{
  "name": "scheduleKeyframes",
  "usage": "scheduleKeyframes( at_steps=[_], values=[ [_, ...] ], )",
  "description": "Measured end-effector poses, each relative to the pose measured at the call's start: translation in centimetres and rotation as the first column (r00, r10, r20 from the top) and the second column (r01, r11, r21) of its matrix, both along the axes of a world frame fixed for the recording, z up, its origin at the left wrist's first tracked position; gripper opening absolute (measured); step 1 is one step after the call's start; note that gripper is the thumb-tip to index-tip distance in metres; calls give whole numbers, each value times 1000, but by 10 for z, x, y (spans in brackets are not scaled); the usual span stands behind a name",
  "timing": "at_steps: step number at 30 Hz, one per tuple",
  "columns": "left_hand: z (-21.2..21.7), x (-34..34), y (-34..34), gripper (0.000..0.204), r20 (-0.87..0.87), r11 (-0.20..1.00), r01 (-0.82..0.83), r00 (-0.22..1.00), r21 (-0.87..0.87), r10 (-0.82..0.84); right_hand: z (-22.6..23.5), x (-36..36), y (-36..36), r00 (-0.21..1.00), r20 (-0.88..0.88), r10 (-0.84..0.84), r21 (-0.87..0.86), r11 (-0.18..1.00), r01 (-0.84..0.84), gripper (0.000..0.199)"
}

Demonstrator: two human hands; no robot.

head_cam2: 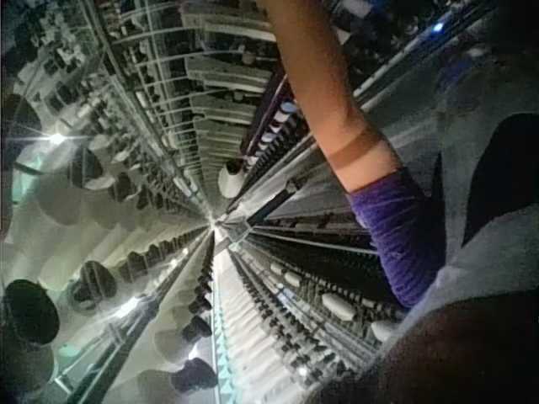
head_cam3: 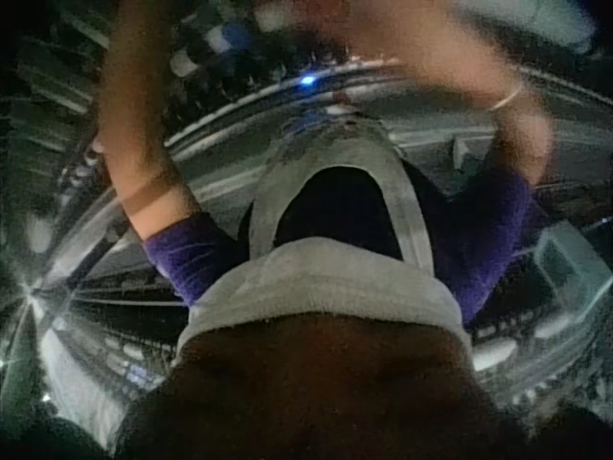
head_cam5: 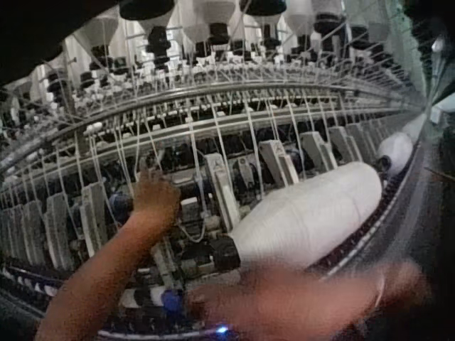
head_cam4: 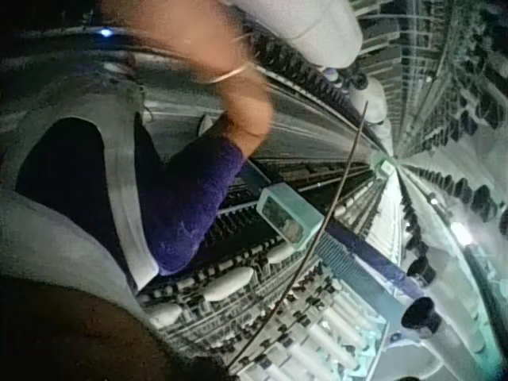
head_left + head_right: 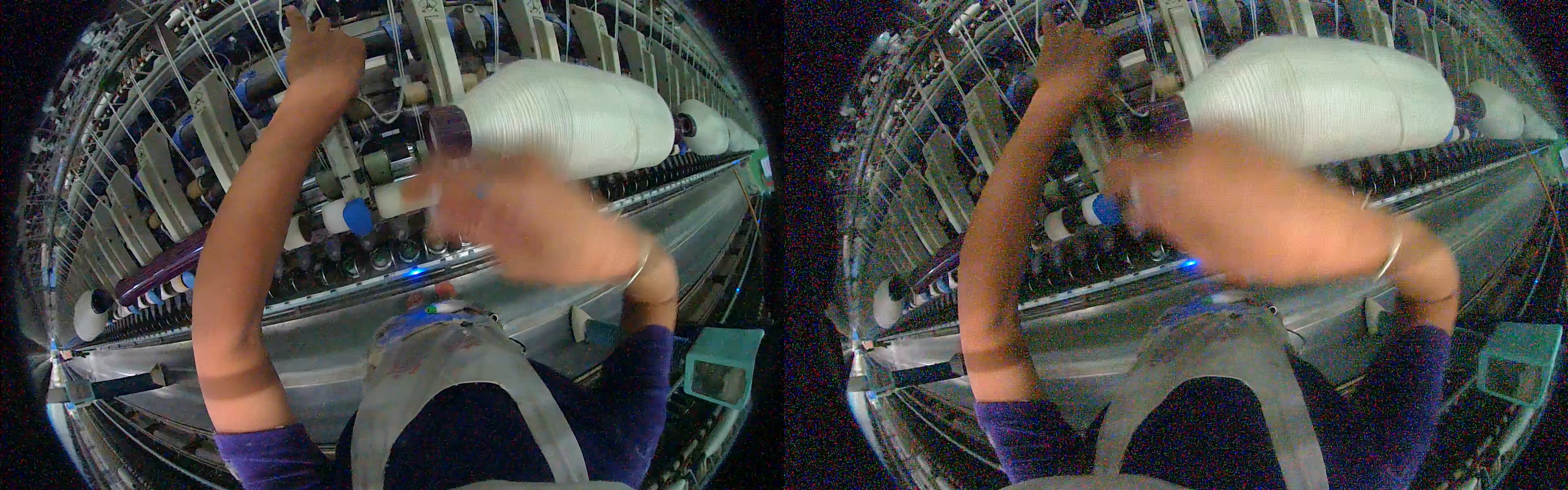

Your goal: The person walks along a spinning machine, removes finished yarn bobbins, and replaces them with new ones. They thread the yarn through guides and secure the bobbins in place, repeating this process at multiple stations along the machine.

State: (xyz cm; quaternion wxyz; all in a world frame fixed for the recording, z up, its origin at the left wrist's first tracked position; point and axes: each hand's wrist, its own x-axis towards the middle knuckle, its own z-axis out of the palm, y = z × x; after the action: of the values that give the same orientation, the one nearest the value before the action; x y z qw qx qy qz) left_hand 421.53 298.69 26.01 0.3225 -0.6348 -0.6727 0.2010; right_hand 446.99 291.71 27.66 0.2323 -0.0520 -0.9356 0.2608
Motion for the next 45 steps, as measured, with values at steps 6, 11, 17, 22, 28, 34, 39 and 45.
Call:
scheduleKeyframes(
  at_steps=[6,11,17,22,28,34,39,45],
  values=[
    [0,-3,7,23,13,1000,-10,1000,17,9,-295,-76,-118,660,282,697,-739,596,-313,41],
    [6,1,5,21,15,983,145,989,115,-148,-466,-131,-171,453,176,874,-963,248,-104,59],
    [16,13,5,31,99,973,-128,984,-194,149,-340,-70,-131,643,207,738,-928,357,-111,47],
    [19,16,5,30,110,972,-141,980,-186,163,-153,-37,-59,942,-176,-287,-423,886,191,26],
    [17,15,2,28,68,978,-138,986,-158,150,-117,-100,11,799,31,-601,25,799,600,49],
    [27,24,-9,29,34,973,-106,993,-205,116,-137,-112,39,831,106,-546,-126,822,556,56],
    [21,24,-16,28,-51,995,-60,997,-76,56,-152,-108,45,846,-120,-519,-270,837,476,56],
    [14,15,-1,30,143,995,-48,988,-82,60,-152,-109,45,835,17,-550,30,835,549,46]
  ],
)
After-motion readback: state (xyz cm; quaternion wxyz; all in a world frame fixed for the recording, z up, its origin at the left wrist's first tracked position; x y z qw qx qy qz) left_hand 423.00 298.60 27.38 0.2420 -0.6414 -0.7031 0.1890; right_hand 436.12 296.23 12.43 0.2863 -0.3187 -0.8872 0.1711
